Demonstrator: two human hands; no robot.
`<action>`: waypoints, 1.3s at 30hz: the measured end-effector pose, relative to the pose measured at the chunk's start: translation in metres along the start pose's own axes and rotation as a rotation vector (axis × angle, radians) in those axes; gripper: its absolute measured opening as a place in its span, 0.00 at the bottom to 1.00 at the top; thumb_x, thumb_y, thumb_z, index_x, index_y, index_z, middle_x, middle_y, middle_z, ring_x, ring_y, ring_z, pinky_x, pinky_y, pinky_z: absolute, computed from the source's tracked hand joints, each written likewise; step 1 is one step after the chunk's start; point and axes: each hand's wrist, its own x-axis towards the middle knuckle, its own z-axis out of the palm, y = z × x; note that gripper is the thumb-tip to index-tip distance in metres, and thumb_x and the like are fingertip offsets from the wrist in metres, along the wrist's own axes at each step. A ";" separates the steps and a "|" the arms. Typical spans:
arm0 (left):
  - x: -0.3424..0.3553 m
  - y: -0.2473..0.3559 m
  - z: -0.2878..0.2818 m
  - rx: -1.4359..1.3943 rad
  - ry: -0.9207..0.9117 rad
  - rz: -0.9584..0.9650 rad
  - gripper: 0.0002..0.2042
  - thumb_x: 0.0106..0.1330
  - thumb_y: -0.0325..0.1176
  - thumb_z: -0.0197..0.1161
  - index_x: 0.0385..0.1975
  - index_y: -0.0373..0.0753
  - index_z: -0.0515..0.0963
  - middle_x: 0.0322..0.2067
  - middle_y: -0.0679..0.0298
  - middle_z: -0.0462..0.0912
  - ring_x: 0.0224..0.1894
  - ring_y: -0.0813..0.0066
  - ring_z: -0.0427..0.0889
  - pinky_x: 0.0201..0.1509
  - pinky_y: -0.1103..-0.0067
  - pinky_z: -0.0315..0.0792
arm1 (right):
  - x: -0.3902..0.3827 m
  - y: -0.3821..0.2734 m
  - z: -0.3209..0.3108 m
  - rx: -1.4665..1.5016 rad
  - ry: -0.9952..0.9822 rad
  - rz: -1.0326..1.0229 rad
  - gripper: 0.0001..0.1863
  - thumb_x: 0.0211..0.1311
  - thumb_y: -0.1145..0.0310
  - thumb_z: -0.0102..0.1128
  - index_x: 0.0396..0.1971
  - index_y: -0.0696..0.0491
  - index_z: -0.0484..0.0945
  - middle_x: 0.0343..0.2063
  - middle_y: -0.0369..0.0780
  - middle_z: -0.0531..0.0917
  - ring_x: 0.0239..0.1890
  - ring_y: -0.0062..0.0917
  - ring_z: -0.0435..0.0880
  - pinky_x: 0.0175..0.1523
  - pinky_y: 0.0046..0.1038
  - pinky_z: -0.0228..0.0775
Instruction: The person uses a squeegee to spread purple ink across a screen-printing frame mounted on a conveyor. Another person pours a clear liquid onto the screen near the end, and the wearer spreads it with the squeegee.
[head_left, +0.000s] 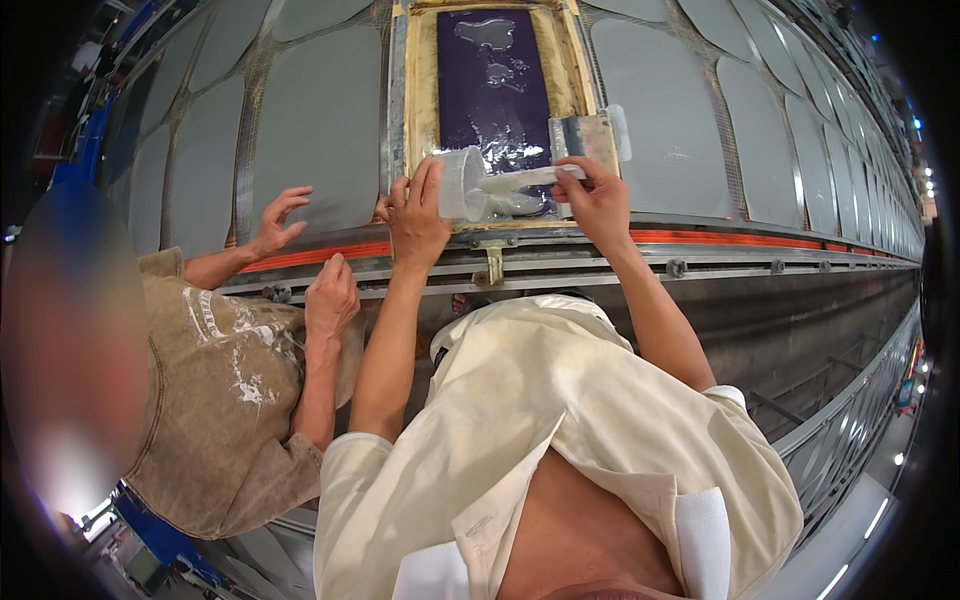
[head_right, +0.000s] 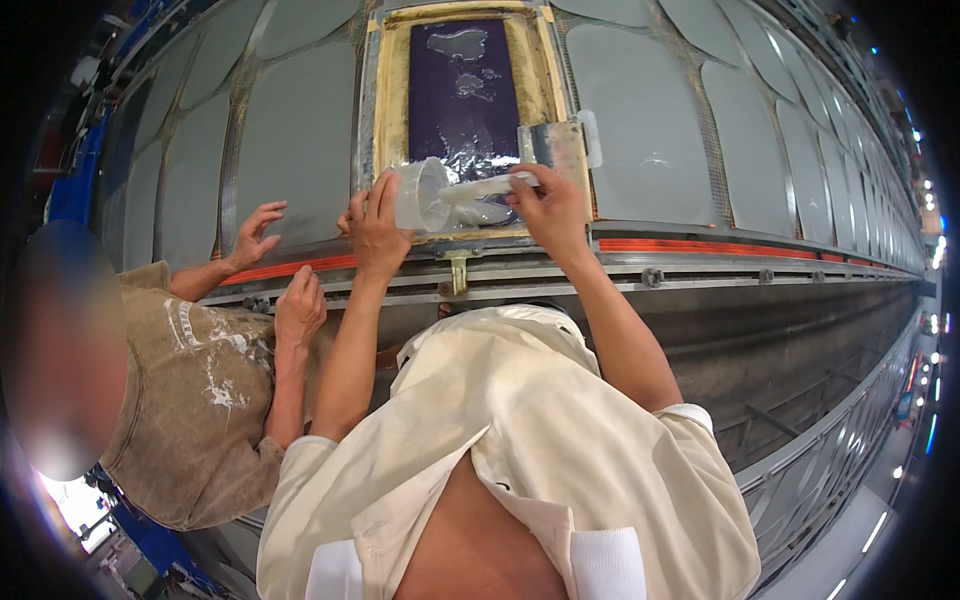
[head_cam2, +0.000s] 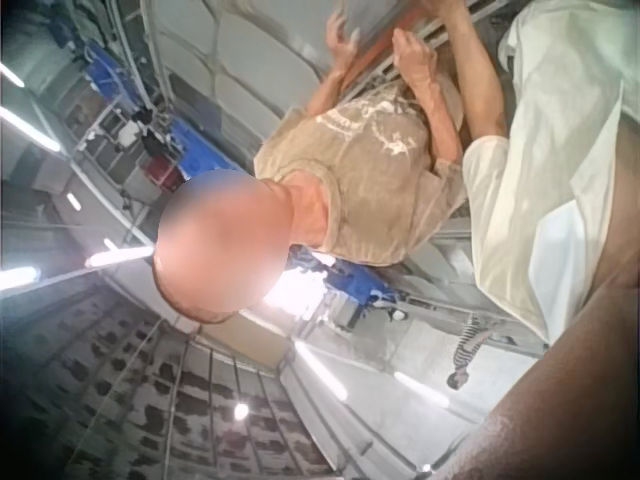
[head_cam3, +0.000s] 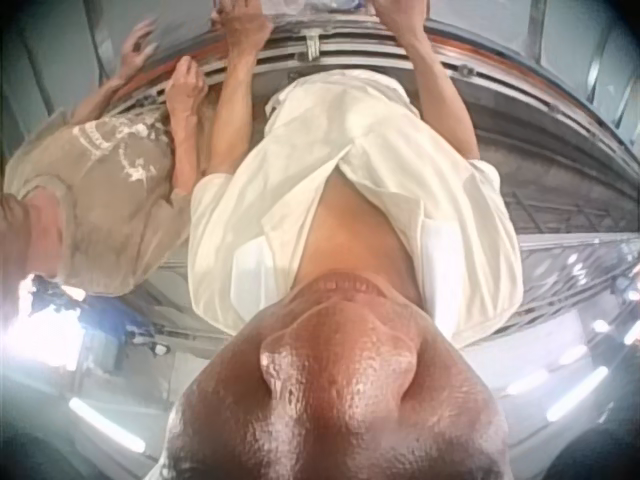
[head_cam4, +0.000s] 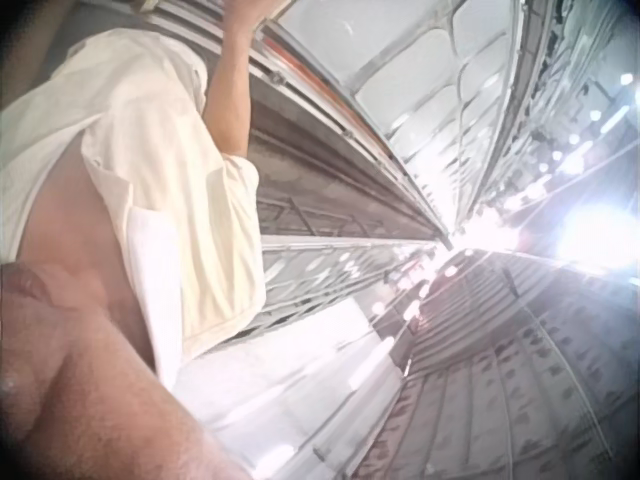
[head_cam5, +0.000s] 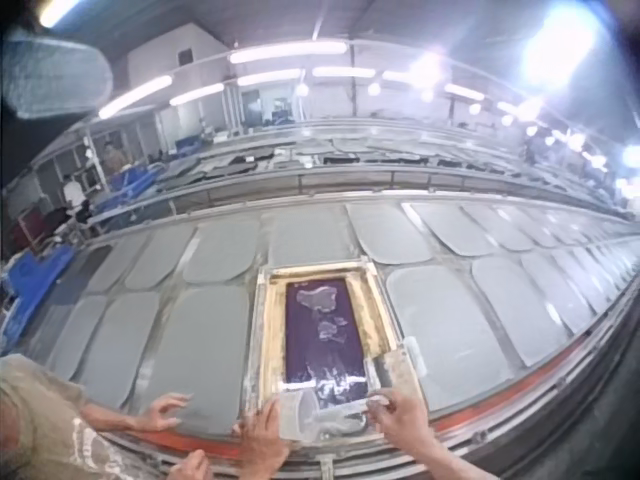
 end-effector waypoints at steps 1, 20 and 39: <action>0.002 0.008 0.003 -0.057 0.014 -0.014 0.45 0.40 0.35 0.80 0.66 0.49 0.70 0.66 0.73 0.72 0.60 0.65 0.68 0.59 0.61 0.55 | -0.003 -0.016 0.000 -0.093 -0.040 -0.069 0.10 0.69 0.73 0.62 0.47 0.57 0.84 0.28 0.39 0.88 0.33 0.19 0.88 0.38 0.21 0.80; 0.026 -0.008 -0.026 -0.181 -0.004 -0.296 0.47 0.36 0.39 0.84 0.64 0.47 0.70 0.57 0.65 0.80 0.61 0.56 0.70 0.58 0.50 0.60 | 0.042 0.078 0.004 -0.092 -0.113 0.020 0.09 0.69 0.73 0.60 0.46 0.58 0.81 0.28 0.43 0.88 0.35 0.23 0.90 0.39 0.25 0.78; 0.009 -0.020 -0.035 -0.227 0.016 -0.320 0.47 0.36 0.36 0.85 0.64 0.41 0.72 0.56 0.59 0.81 0.61 0.52 0.71 0.64 0.59 0.65 | 0.135 0.093 0.053 -0.744 -0.725 -0.641 0.05 0.62 0.73 0.61 0.36 0.53 0.83 0.35 0.45 0.87 0.40 0.44 0.86 0.45 0.43 0.79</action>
